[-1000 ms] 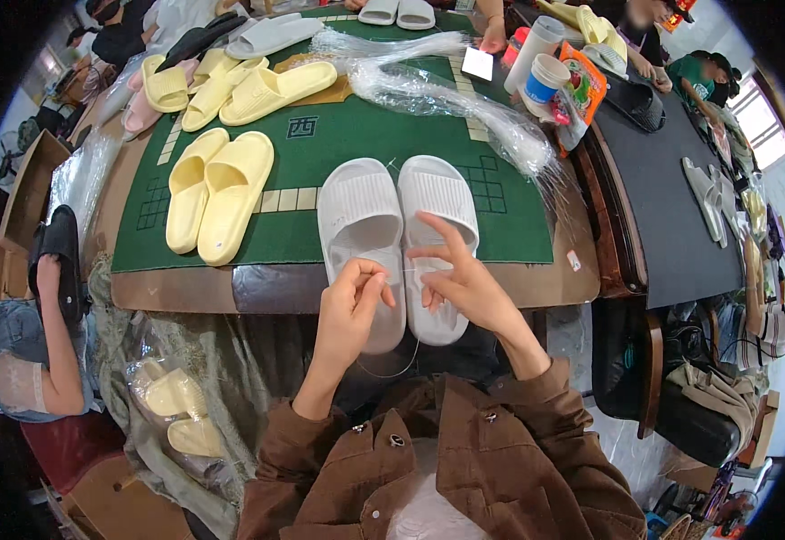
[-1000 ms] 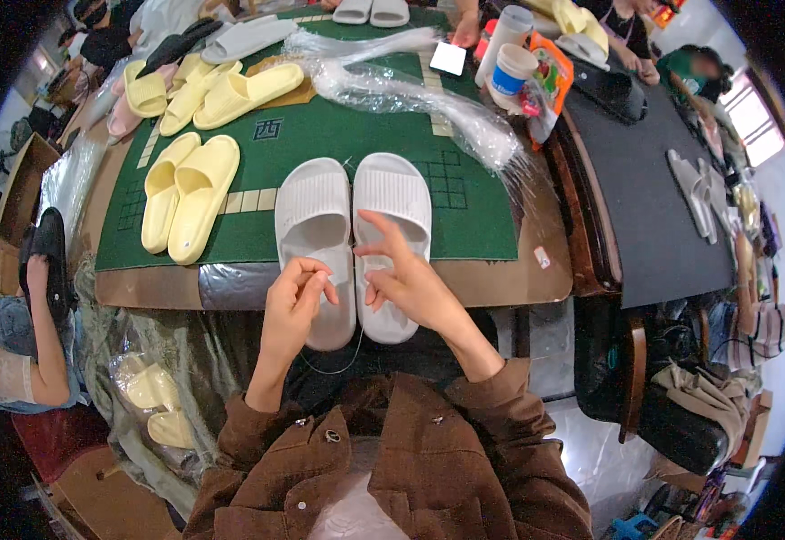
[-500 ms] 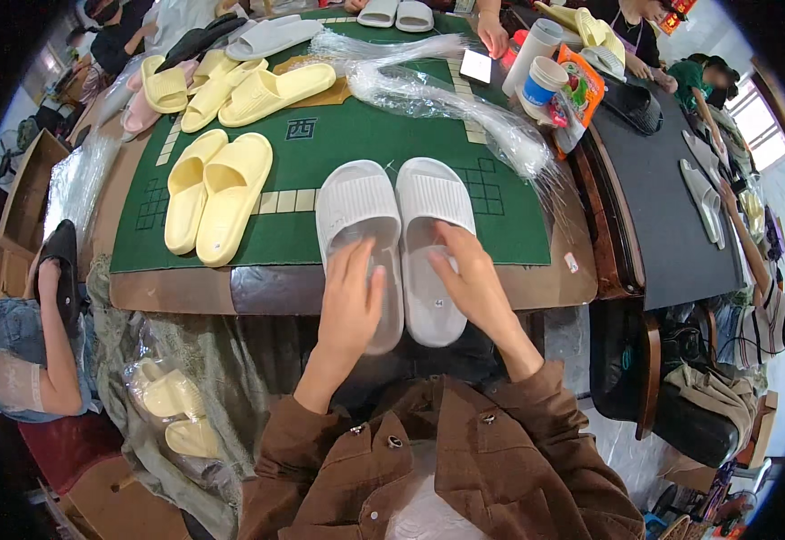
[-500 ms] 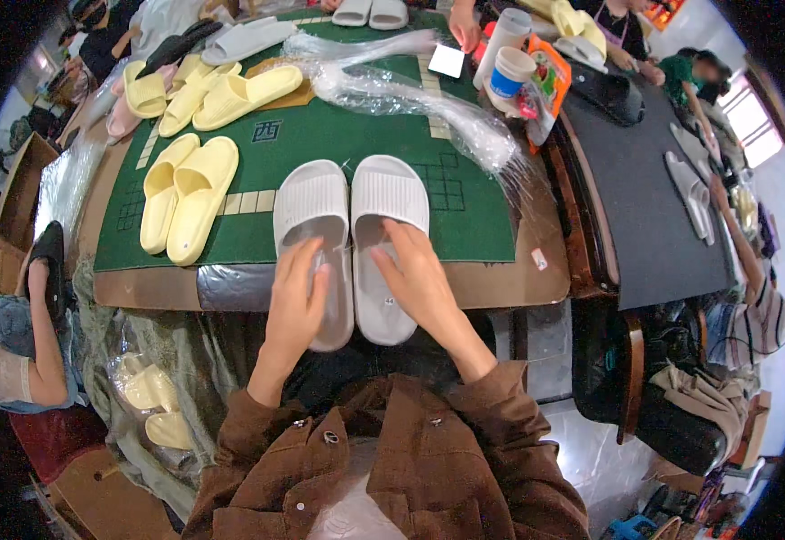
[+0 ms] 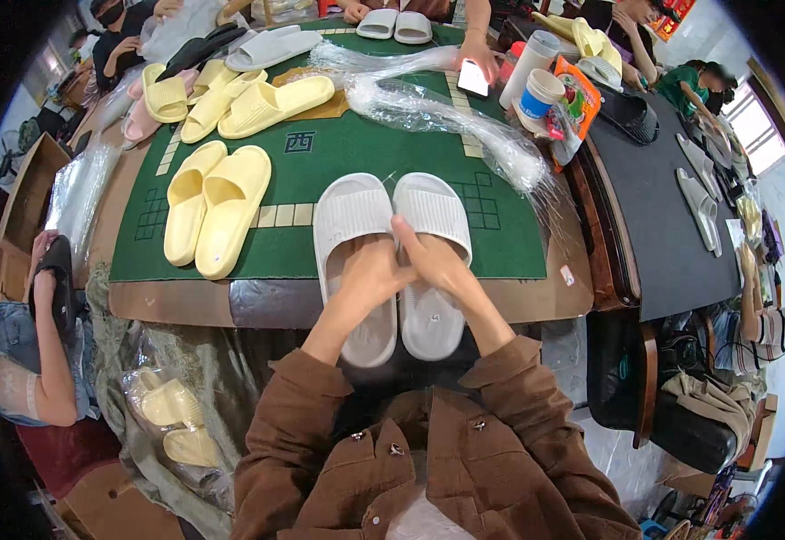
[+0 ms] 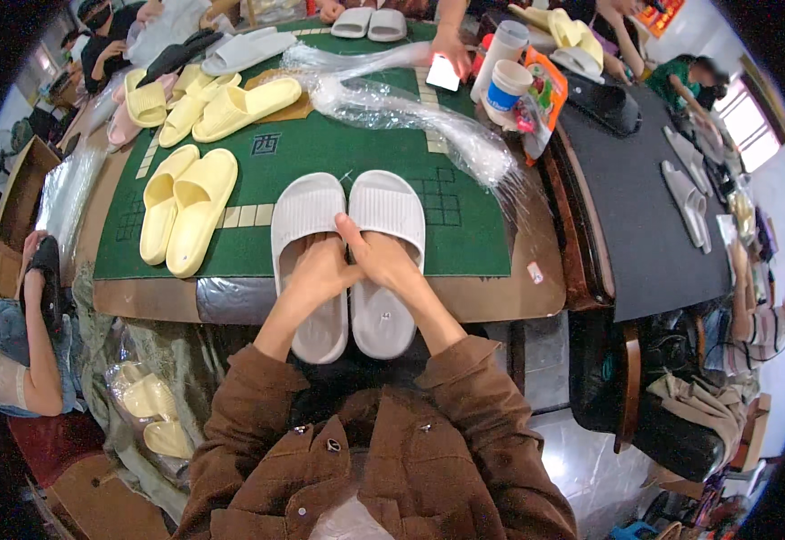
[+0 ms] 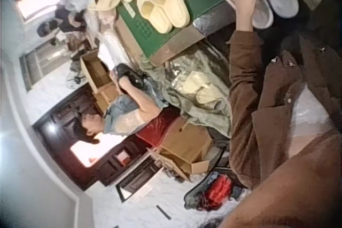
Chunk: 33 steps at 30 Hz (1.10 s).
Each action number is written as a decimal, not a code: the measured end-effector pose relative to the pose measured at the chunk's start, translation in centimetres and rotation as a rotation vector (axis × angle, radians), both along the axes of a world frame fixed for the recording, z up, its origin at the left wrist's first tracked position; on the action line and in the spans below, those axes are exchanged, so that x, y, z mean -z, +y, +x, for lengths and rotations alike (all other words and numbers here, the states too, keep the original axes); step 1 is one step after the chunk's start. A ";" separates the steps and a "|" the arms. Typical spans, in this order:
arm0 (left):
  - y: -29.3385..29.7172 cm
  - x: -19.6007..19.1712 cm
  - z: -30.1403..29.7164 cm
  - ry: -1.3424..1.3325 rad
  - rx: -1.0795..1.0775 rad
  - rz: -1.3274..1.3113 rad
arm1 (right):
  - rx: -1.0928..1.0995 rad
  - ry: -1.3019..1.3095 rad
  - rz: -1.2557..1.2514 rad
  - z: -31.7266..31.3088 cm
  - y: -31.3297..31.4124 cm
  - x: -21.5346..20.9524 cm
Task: The person assembles slipper pairs by inserting small metal fasteners into the toe area of the footwear. They handle multiple pairs of yellow, white, and black slippers, picking up a fastener, pressing it into the slipper, and then moving the completed pair aside.
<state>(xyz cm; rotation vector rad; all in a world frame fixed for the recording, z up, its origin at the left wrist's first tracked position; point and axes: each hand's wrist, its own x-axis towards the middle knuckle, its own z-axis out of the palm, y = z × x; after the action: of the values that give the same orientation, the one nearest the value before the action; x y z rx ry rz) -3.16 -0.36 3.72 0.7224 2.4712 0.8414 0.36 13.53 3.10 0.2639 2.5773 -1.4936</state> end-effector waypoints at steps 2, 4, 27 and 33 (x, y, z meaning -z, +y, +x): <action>0.6 2.0 -0.2 0.112 -0.145 0.076 | 0.027 0.021 -0.057 0.1 -0.2 0.4; 1.0 4.0 -0.4 0.221 -0.218 0.128 | 0.032 0.074 -0.064 0.2 -0.4 0.5; 1.1 0.2 -0.6 0.008 -0.215 -0.080 | 0.024 0.577 0.369 -6.5 3.8 -2.4; 0.5 0.8 -0.6 0.033 -0.111 -0.064 | -0.135 0.484 0.320 -10.6 2.0 -1.2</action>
<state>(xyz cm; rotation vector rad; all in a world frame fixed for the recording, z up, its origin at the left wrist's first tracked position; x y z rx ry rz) -3.79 0.09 2.92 0.5856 2.5752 0.7915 -10.29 15.55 4.33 -0.2714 3.1332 -1.2087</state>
